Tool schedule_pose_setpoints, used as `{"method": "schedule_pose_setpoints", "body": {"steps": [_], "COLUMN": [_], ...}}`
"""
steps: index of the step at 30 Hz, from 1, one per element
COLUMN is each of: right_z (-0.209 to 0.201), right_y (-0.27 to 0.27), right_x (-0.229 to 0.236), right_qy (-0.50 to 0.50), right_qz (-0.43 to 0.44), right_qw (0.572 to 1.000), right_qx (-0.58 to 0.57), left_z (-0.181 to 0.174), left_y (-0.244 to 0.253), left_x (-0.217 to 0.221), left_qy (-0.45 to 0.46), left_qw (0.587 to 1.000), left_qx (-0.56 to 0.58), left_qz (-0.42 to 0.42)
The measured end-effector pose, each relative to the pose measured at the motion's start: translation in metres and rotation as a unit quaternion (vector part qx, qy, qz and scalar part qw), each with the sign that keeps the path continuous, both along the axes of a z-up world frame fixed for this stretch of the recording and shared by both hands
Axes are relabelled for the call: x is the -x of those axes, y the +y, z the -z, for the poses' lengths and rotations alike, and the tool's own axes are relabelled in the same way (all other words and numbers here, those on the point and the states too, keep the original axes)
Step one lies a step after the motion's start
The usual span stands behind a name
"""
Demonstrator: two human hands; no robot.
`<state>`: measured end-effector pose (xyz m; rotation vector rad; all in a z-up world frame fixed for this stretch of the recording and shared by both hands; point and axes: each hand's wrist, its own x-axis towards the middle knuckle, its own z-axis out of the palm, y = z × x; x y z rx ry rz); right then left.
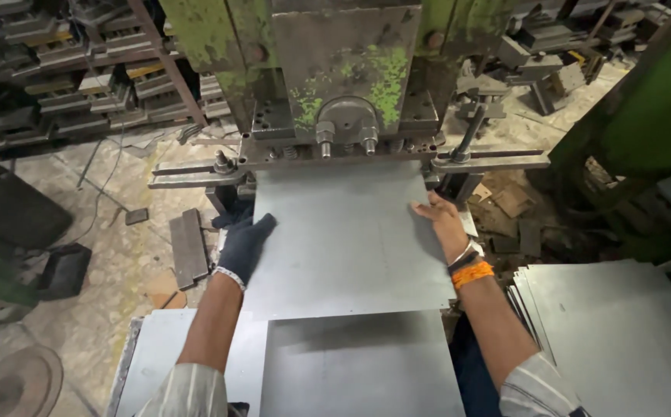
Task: The person stamps metal sheets using a heavy industrial press machine.
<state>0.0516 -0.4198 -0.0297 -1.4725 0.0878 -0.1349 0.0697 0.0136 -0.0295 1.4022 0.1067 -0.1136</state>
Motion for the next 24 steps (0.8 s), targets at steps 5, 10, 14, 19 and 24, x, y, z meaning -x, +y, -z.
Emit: {"method": "schedule_pose_setpoints", "body": {"steps": [5,10,14,19,24], "right_z": [-0.039,-0.031,-0.021,-0.013,-0.023], "right_y": [0.01,0.009,0.006,0.003,0.005], "right_x": [0.017,0.011,0.006,0.001,0.005], "right_qy": [-0.004,0.016,0.041,0.094,0.052], "right_qz": [-0.065,-0.057,-0.024,-0.001,-0.068], "right_qw": [0.997,0.998,0.999,0.995,0.996], "right_qx": [-0.032,-0.017,0.006,0.028,0.003], "left_z": [0.014,-0.024,-0.009,-0.038,-0.021], "left_y": [-0.004,-0.013,-0.008,-0.014,-0.01], "left_x": [-0.007,0.014,0.006,0.022,0.01], "left_qy": [-0.074,-0.011,-0.041,-0.045,-0.016], "left_qw": [0.997,0.999,0.996,0.996,0.992], "left_qx": [0.009,-0.032,-0.072,-0.074,-0.12], "left_qz": [-0.008,-0.031,-0.031,-0.028,-0.03]}}
